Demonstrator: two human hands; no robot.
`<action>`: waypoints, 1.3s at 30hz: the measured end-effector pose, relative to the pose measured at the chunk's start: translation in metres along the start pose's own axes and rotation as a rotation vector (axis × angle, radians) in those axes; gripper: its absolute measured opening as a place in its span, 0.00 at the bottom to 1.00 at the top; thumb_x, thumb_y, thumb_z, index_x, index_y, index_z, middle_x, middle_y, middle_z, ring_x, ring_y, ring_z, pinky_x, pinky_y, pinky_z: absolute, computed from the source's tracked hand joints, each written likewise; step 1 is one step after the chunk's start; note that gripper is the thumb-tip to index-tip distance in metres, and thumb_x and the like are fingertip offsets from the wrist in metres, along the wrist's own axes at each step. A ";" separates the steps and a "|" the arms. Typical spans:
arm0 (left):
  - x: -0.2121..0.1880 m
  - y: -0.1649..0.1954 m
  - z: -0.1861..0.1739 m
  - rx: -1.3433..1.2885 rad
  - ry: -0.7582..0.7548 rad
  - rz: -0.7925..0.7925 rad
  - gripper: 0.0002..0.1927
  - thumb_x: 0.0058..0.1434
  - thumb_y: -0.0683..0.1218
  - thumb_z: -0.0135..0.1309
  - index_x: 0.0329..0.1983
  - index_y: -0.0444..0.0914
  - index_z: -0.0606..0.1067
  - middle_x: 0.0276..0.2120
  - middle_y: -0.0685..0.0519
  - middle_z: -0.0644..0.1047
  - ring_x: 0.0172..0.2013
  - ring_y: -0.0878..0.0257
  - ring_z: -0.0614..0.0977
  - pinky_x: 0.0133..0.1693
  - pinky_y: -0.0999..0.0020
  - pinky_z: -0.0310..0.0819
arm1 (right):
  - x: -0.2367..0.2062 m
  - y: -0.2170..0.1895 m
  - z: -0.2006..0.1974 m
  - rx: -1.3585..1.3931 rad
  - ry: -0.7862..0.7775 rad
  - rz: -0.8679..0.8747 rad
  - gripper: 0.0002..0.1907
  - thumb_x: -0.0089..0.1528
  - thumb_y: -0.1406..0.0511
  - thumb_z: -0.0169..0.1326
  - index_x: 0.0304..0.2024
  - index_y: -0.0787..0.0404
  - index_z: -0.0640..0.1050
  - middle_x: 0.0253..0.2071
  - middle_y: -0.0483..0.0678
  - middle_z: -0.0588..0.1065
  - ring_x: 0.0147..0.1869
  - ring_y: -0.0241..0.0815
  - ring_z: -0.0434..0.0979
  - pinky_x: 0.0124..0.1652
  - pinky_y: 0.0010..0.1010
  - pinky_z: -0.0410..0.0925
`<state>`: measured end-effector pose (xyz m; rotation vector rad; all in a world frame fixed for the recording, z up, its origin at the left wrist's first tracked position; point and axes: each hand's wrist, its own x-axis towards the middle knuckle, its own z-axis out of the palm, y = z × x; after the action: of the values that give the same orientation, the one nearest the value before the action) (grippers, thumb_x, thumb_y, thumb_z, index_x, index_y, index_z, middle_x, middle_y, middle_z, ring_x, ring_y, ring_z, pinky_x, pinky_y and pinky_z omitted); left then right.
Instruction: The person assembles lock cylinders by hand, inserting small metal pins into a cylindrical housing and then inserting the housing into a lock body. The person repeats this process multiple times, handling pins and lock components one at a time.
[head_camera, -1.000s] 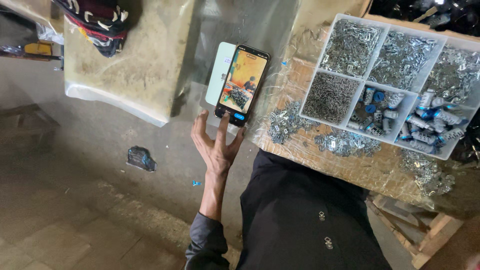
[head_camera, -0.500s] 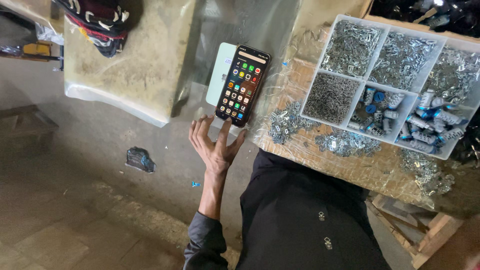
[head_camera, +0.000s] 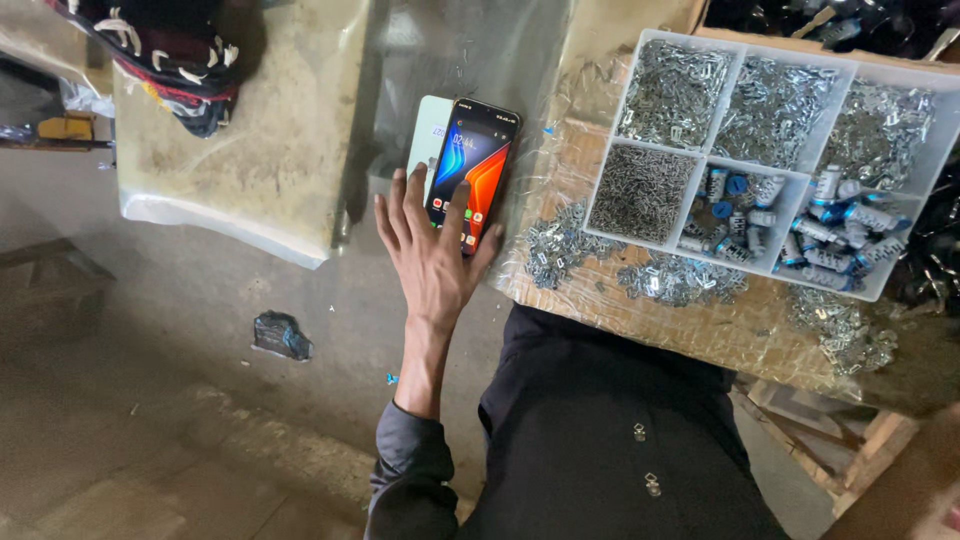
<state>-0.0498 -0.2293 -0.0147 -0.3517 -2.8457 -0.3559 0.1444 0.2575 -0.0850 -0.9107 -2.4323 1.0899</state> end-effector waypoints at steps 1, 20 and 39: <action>0.003 0.002 -0.002 -0.012 -0.003 -0.007 0.31 0.63 0.61 0.65 0.64 0.43 0.75 0.69 0.37 0.60 0.72 0.37 0.58 0.72 0.36 0.46 | -0.001 0.000 -0.002 0.002 0.003 0.001 0.12 0.76 0.64 0.50 0.58 0.66 0.74 0.50 0.54 0.74 0.47 0.44 0.73 0.45 0.31 0.66; 0.033 0.124 -0.040 -0.456 0.100 0.237 0.13 0.67 0.41 0.65 0.53 0.39 0.78 0.54 0.50 0.71 0.55 0.52 0.73 0.53 0.57 0.73 | -0.022 0.004 -0.053 -0.040 0.093 -0.013 0.11 0.79 0.65 0.50 0.56 0.67 0.76 0.48 0.53 0.74 0.45 0.43 0.73 0.44 0.29 0.66; 0.036 0.194 -0.026 -0.639 0.099 0.231 0.11 0.61 0.41 0.60 0.45 0.34 0.74 0.51 0.45 0.72 0.49 0.49 0.74 0.49 0.55 0.72 | 0.006 -0.206 0.040 -0.242 -0.101 -0.784 0.09 0.73 0.59 0.63 0.49 0.57 0.82 0.48 0.46 0.75 0.56 0.45 0.67 0.60 0.40 0.56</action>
<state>-0.0263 -0.0459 0.0599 -0.7436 -2.4875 -1.1909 0.0325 0.1361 0.0445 0.0893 -2.6489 0.5643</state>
